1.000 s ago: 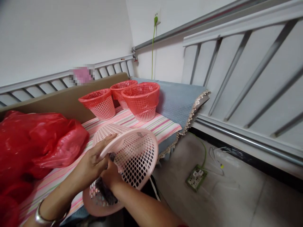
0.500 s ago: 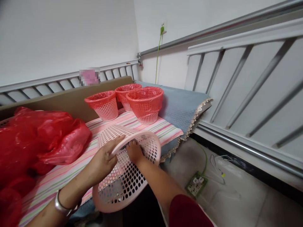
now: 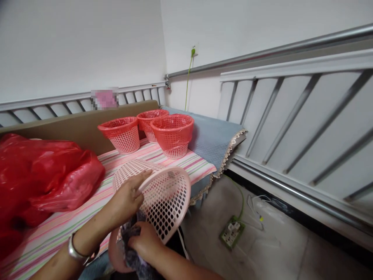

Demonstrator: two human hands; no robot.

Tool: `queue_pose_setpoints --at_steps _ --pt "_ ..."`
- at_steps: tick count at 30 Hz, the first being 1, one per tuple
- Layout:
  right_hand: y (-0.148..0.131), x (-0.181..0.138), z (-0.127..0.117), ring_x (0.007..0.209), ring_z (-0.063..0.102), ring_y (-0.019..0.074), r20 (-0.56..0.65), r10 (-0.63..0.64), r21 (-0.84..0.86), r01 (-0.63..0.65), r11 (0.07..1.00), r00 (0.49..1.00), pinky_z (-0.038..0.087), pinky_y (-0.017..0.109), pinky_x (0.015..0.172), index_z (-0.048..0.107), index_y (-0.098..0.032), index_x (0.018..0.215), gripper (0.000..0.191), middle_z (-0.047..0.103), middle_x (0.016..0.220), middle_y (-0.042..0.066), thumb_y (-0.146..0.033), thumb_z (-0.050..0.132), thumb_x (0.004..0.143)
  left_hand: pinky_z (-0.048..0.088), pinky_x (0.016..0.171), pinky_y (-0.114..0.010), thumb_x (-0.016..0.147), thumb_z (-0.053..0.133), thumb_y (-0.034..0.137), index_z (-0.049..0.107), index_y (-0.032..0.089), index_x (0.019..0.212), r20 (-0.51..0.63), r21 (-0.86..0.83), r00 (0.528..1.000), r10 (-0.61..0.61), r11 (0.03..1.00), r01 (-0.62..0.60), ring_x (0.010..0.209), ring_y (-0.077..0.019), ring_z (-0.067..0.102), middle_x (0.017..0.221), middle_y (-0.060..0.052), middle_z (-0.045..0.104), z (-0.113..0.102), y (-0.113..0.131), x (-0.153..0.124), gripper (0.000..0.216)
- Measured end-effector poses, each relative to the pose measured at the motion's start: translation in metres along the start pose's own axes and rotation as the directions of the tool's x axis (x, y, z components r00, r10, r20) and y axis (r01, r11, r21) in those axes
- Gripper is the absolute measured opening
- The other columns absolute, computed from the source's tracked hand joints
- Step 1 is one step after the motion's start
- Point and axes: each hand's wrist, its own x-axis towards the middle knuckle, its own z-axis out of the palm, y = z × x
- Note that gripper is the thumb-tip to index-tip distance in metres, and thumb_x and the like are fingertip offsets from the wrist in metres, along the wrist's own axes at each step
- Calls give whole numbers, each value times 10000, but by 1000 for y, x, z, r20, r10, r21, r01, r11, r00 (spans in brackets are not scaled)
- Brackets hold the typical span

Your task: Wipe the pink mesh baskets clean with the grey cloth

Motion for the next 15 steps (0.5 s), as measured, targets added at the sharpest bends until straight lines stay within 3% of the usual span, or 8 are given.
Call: queue_pose_setpoints --at_steps 2,5,7,9,11,13,15 --pt "11 -12 -19 833 612 253 -56 -10 -297 -7 955 998 448 320 705 647 -173 870 276 679 875 70 -182 551 612 243 1125 -557 608 422 0 491 161 1335 6 17 1000 -15 1000 15 1364 -285 347 1432 -92 463 0 1 2 748" --pt "24 -6 -64 939 578 295 -86 -112 -654 29 756 990 432 381 813 657 -130 886 270 659 960 139 -156 538 644 247 1133 -527 615 416 -3 460 131 1356 29 31 999 -37 999 36 1366 -270 345 1428 -101 467 -3 5 3 754" --pt "27 13 -92 993 554 298 -144 -121 -701 -14 713 982 408 403 867 652 -114 914 274 646 991 156 -121 508 681 242 1140 -510 629 408 -2 435 126 1372 47 38 998 -41 998 40 1370 -256 341 1431 -98 466 -5 8 2 754" --pt "26 33 -105 1036 531 323 -244 -80 -666 -106 738 967 390 446 888 638 -90 960 297 625 1036 191 -105 495 700 235 1145 -503 632 402 -5 419 125 1382 60 46 997 -45 998 43 1372 -248 338 1437 -97 458 -5 10 3 762" --pt "21 48 -95 1041 528 365 -318 -24 -600 -182 779 948 393 498 862 620 -60 997 320 605 1059 242 -112 493 708 228 1147 -509 628 400 -5 418 120 1384 67 49 997 -46 998 43 1376 -252 329 1443 -99 448 -4 10 3 766" --pt "15 53 -64 984 563 379 -325 29 -512 -202 835 945 418 508 813 633 -68 951 287 626 1011 246 -135 516 697 227 1145 -518 627 398 -3 431 120 1376 72 44 996 -43 998 40 1375 -257 329 1439 -99 452 -3 9 5 759" --pt "8 51 -25 902 606 353 -259 48 -405 -154 901 965 448 466 775 653 -126 832 207 671 923 181 -156 573 644 238 1141 -520 631 403 2 439 128 1371 76 29 997 -29 999 27 1370 -258 340 1437 -99 454 -2 6 6 752"
